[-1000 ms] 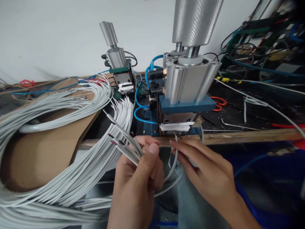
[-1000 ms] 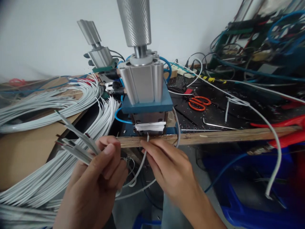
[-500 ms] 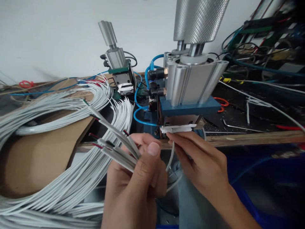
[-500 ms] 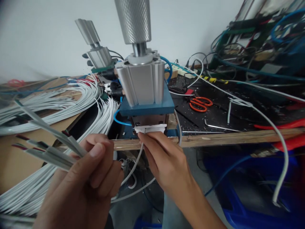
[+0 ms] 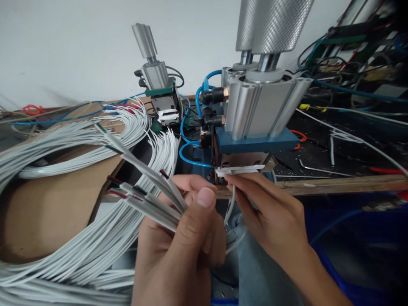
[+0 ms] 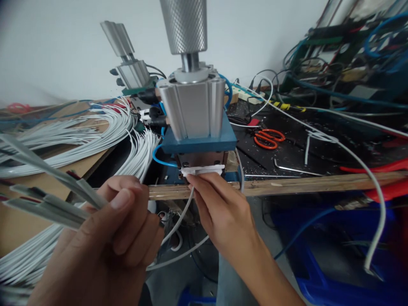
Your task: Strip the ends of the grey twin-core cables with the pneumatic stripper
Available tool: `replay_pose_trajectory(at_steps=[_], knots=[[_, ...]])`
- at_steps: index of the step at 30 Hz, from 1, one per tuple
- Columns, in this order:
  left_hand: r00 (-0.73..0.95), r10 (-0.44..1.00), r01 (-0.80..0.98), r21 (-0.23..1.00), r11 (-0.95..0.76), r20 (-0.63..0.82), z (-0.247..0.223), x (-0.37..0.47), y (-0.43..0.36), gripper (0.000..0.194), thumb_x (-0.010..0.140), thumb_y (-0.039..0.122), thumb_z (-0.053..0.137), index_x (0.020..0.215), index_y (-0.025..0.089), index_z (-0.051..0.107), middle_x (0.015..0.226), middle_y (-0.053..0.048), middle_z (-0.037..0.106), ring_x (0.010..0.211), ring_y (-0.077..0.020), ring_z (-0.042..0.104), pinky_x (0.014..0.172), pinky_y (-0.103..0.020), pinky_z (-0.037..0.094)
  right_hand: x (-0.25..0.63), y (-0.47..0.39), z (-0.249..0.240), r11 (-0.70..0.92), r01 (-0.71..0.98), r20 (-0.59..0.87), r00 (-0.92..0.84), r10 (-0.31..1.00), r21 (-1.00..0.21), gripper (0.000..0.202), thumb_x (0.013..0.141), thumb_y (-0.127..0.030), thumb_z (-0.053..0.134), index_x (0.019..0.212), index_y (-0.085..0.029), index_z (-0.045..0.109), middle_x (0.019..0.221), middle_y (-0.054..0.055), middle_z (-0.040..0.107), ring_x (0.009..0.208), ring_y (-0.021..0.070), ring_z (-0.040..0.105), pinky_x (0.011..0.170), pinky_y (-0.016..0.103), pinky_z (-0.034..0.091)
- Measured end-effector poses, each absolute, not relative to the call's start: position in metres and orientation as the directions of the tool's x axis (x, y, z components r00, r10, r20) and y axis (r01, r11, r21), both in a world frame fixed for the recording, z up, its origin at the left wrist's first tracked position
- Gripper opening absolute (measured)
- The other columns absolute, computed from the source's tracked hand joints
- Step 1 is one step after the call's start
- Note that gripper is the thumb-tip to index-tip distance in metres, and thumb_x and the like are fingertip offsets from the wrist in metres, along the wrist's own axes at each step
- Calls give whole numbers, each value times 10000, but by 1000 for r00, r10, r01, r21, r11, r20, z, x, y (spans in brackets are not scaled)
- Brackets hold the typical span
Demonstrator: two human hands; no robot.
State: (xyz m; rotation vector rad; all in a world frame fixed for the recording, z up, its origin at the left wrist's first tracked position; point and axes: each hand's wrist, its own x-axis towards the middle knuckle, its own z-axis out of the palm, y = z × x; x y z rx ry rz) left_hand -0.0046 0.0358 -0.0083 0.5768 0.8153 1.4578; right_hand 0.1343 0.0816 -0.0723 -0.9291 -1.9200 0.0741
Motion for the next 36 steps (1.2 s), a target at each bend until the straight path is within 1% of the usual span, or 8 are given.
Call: replay_pose_trajectory(at_steps=[5, 8, 11, 15, 18, 23, 26, 36], knots=[[-41, 990, -640, 765, 75, -132, -9, -6, 36, 76, 822, 254, 697, 758, 222, 674, 449, 82, 359, 363, -42, 296, 352, -136, 306, 135, 82, -70, 711, 576, 740, -251, 624, -404, 288, 903, -35, 541, 1157, -117, 649, 1089, 86, 701, 988, 120, 662, 876, 190, 518], [-57, 989, -635, 770, 69, -135, -8, -4, 36, 73, 814, 242, 698, 749, 219, 675, 440, 81, 370, 356, -45, 302, 348, -141, 300, 134, 83, -70, 710, 582, 741, -253, 622, -397, 288, 906, -42, 538, 1160, -126, 643, 1093, 89, 701, 986, 136, 668, 868, 223, 532], [-126, 971, -620, 780, 81, -202, -2, 2, 35, 102, 809, 209, 673, 708, 208, 656, 429, 86, 355, 357, -41, 267, 352, -142, 244, 134, 83, -71, 706, 585, 745, -242, 621, -399, 282, 917, -69, 527, 1159, -155, 643, 1077, 75, 706, 966, 148, 675, 842, 250, 547], [-230, 928, -615, 783, 96, -294, 8, 11, 33, 155, 820, 162, 606, 668, 195, 613, 433, 95, 296, 375, -39, 200, 368, -155, 180, 134, 84, -72, 711, 577, 744, -247, 620, -401, 278, 917, -61, 523, 1157, -123, 649, 1077, 84, 703, 968, 130, 667, 858, 221, 523], [-260, 915, -613, 785, 90, -309, 10, 13, 32, 153, 814, 164, 608, 663, 189, 606, 442, 89, 315, 378, -39, 211, 369, -156, 177, 133, 85, -72, 713, 576, 745, -249, 619, -400, 274, 910, -53, 536, 1152, -107, 652, 1072, 80, 699, 966, 116, 660, 871, 197, 508], [-246, 915, -631, 770, 99, -319, 8, 12, 33, 115, 770, 169, 670, 666, 190, 626, 424, 91, 337, 362, -30, 232, 365, -150, 184, 133, 85, -75, 712, 574, 745, -245, 620, -405, 277, 902, -44, 548, 1151, -110, 648, 1097, 66, 688, 1007, 106, 648, 922, 184, 491], [-249, 916, -630, 771, 93, -314, 7, 12, 32, 115, 782, 173, 664, 675, 195, 628, 428, 93, 329, 364, -29, 230, 368, -149, 188, 134, 83, -75, 710, 576, 742, -246, 624, -406, 281, 904, -41, 543, 1157, -111, 644, 1099, 62, 687, 1010, 100, 646, 923, 179, 489], [-178, 949, -653, 753, 84, -260, -8, 7, 33, 115, 805, 242, 674, 712, 204, 619, 451, 108, 290, 393, -40, 158, 383, -193, 125, 135, 82, -81, 721, 573, 760, -243, 603, -390, 304, 898, -26, 550, 1170, -135, 633, 1094, 66, 689, 1006, 118, 652, 911, 202, 507]])
